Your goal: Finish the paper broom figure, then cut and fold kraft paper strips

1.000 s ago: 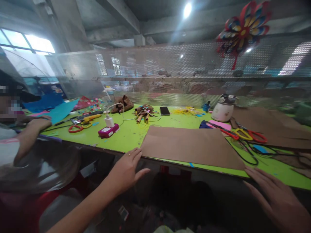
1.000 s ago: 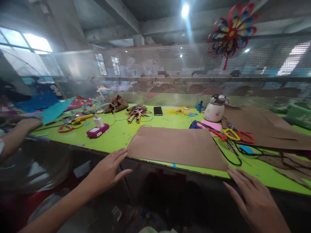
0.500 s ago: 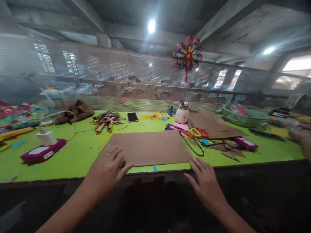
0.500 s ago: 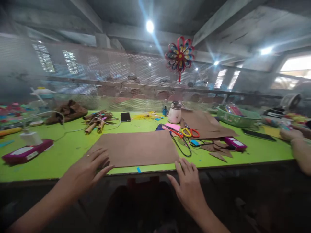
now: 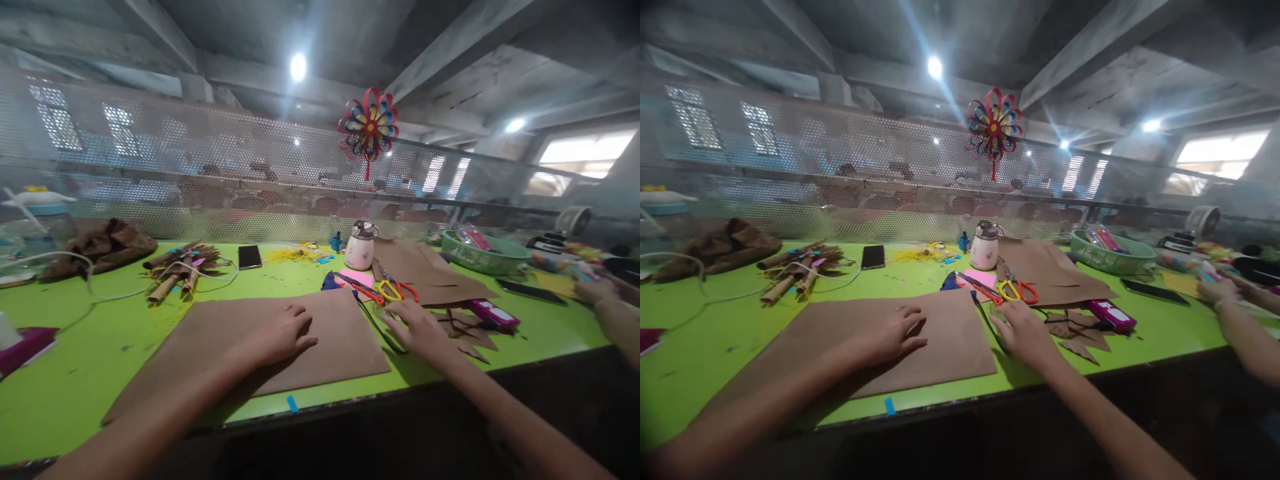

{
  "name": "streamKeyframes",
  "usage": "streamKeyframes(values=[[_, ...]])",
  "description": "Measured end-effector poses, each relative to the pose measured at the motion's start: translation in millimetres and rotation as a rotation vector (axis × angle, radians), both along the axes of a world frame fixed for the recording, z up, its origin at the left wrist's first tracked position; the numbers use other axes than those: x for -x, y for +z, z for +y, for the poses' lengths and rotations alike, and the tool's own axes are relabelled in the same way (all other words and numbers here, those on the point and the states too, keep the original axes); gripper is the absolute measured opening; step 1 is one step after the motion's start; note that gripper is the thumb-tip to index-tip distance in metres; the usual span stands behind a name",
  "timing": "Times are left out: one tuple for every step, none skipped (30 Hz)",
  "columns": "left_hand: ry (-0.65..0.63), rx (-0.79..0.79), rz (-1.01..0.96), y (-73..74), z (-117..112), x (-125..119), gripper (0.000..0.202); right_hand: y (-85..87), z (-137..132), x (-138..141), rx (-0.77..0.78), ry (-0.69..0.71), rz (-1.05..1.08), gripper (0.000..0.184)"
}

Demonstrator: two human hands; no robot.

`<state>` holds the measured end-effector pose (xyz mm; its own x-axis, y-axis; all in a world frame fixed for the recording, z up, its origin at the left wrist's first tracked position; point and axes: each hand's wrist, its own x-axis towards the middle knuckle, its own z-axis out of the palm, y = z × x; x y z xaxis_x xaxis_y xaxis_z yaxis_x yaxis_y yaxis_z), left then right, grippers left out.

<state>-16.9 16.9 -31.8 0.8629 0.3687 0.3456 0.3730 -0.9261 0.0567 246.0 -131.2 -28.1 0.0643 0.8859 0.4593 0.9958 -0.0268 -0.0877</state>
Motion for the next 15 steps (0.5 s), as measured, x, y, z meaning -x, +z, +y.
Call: streamKeyframes(values=[[-0.003,0.019,0.029,-0.9,3,-2,0.035,6.1,20,-10,0.083,-0.042,-0.034,0.031],[-0.005,0.034,0.050,-0.4,5,-4,0.036,10.7,40,-18,0.115,-0.053,-0.042,0.034],[-0.006,0.046,0.066,1.3,7,-6,0.036,13.7,60,-26,0.141,-0.053,-0.045,0.035],[-0.003,0.055,0.076,3.8,8,-9,0.036,15.0,79,-32,0.173,-0.050,-0.048,0.035],[0.003,0.060,0.082,6.8,9,-13,0.035,14.7,96,-37,0.203,-0.044,-0.050,0.036],[0.013,0.062,0.085,9.9,10,-18,0.035,13.0,111,-41,0.242,-0.038,-0.048,0.035],[0.022,0.061,0.088,12.8,11,-25,0.035,10.3,123,-45,0.282,-0.034,-0.043,0.035],[0.027,0.058,0.095,15.2,12,-32,0.035,7.0,133,-48,0.320,-0.030,-0.036,0.036],[0.021,0.055,0.109,17.1,13,-39,0.036,3.8,141,-51,0.351,-0.029,-0.026,0.036],[0.008,0.053,0.129,18.3,13,-47,0.036,1.2,146,-54,0.374,-0.029,-0.015,0.035],[-0.010,0.056,0.151,18.9,13,-55,0.037,-0.5,150,-57,0.390,-0.030,-0.004,0.034],[-0.026,0.063,0.171,19.0,12,-61,0.039,-0.7,152,-60,0.400,-0.029,0.007,0.033],[-0.039,0.075,0.187,18.5,10,-67,0.040,0.7,151,-64,0.404,-0.026,0.019,0.030],[-0.046,0.090,0.197,17.7,9,-71,0.041,3.6,149,-68,0.403,-0.021,0.032,0.028],[-0.046,0.103,0.202,16.6,7,-75,0.042,7.8,145,-72,0.396,-0.015,0.045,0.027]])
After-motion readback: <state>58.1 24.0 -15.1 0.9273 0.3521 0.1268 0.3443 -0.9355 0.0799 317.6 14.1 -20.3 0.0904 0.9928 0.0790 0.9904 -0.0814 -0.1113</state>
